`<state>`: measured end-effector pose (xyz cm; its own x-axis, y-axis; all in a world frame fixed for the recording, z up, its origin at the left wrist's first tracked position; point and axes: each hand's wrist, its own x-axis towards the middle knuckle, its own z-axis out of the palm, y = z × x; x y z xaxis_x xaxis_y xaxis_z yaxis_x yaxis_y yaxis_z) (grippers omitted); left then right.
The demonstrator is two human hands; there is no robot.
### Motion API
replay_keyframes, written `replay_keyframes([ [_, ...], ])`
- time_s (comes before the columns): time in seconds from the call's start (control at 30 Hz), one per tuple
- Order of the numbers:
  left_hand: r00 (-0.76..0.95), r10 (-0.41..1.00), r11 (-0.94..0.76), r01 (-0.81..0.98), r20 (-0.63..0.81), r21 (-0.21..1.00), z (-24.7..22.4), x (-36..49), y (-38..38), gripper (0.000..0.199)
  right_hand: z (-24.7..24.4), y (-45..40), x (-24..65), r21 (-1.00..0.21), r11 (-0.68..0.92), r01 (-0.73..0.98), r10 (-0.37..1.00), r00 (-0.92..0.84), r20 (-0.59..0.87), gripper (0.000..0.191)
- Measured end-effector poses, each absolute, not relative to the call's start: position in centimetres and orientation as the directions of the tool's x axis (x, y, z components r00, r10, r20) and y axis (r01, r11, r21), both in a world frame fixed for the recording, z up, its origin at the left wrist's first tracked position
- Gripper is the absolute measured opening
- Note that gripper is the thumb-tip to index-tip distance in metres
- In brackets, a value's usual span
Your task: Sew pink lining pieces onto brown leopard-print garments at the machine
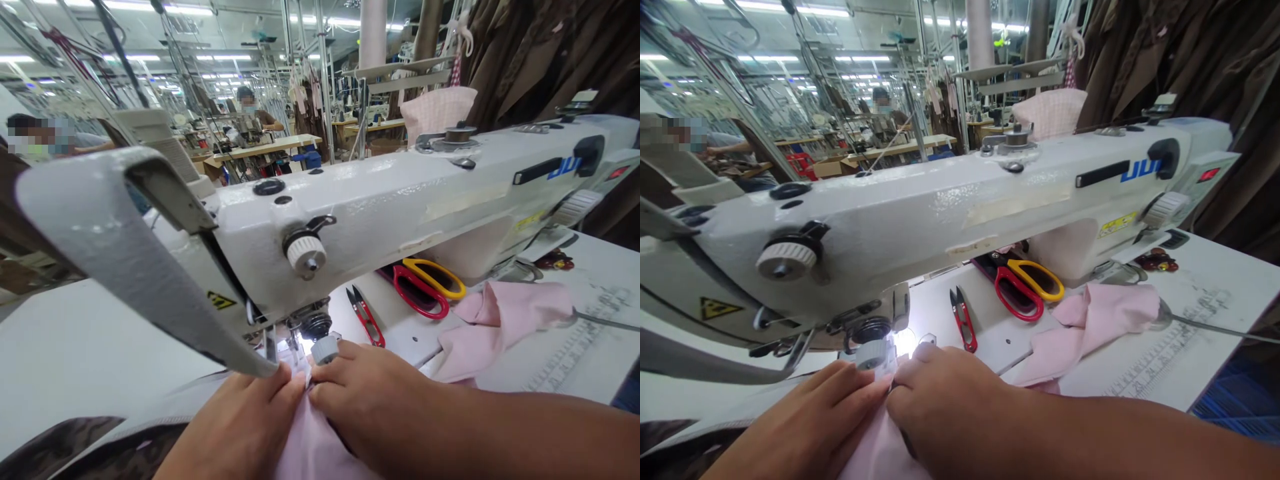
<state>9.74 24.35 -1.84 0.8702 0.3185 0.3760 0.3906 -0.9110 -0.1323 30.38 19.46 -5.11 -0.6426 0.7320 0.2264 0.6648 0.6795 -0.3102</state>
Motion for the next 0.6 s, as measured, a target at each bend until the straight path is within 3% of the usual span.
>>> replay_keyframes([
  [0.17,0.903,0.298,-0.922,0.357,0.309,-0.153,-1.9,9.5,24.4,0.027,-4.9,19.2,31.1,-0.342,0.668,0.661,0.739,-0.644,0.200,0.011],
  [0.43,0.925,0.239,-0.919,0.314,0.297,-0.238,-2.1,9.1,24.4,0.031,-3.9,19.0,31.1,-0.256,0.709,0.656,0.705,-0.669,0.238,0.007],
  [0.6,0.929,0.217,-0.931,0.290,0.300,-0.223,-3.3,8.0,24.5,0.036,-3.6,19.0,30.9,-0.153,0.771,0.618,0.637,-0.750,0.178,0.007],
])
